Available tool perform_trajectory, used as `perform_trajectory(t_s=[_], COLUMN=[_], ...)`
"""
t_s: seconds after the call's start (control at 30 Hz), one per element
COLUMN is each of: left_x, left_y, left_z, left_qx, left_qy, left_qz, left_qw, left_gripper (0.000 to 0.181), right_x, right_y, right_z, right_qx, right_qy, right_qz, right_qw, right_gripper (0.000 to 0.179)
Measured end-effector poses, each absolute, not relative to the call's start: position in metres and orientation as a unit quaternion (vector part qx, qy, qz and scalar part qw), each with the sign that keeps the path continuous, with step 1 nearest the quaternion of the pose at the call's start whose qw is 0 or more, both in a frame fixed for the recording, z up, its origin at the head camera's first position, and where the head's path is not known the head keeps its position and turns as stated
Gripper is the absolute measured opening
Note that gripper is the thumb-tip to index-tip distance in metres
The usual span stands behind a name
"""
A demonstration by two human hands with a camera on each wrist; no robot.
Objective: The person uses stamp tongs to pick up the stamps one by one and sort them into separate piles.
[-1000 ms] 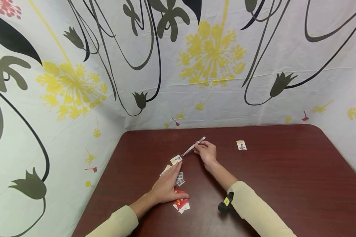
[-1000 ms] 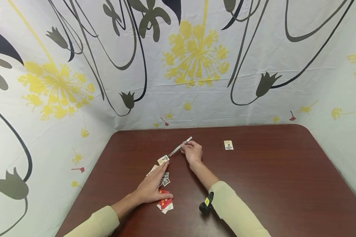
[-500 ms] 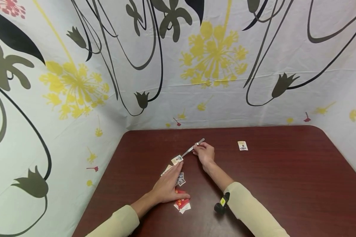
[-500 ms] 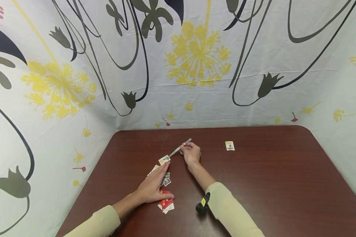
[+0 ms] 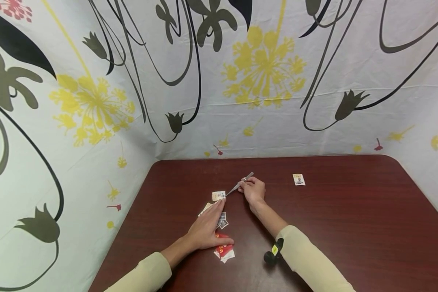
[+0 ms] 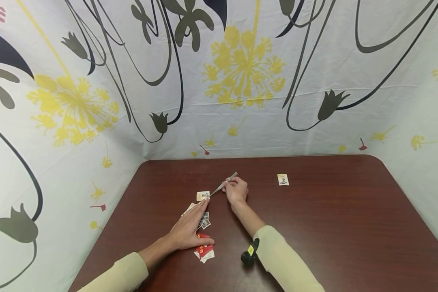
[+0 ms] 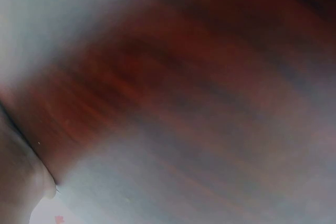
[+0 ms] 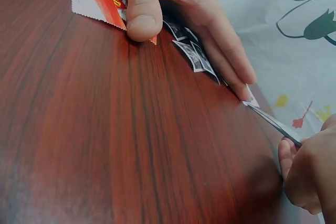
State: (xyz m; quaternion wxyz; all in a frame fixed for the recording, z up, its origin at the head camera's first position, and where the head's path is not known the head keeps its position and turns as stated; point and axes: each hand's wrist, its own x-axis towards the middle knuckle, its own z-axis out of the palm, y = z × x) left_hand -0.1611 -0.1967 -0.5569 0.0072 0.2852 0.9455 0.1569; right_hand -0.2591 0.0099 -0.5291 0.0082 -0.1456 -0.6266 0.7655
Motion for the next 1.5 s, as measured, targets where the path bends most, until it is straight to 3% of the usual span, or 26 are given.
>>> perform_trajectory(t_s=[1.13, 1.5], left_x=[-0.161, -0.16], left_y=[-0.198, -0.195], left_z=[-0.56, -0.556], left_qx=[0.271, 0.277], left_qy=[0.95, 0.947], left_qz=[0.157, 0.163], left_qw=[0.008, 0.006], left_gripper=[0.133, 0.133], right_x=[-0.236, -0.237], right_y=[0.032, 0.036], right_z=[-0.526, -0.525], right_qx=[-0.151, -0.153], right_qy=[-0.599, -0.591], right_qz=[0.786, 0.792], right_qw=[-0.02, -0.003], right_gripper=[0.018, 0.016])
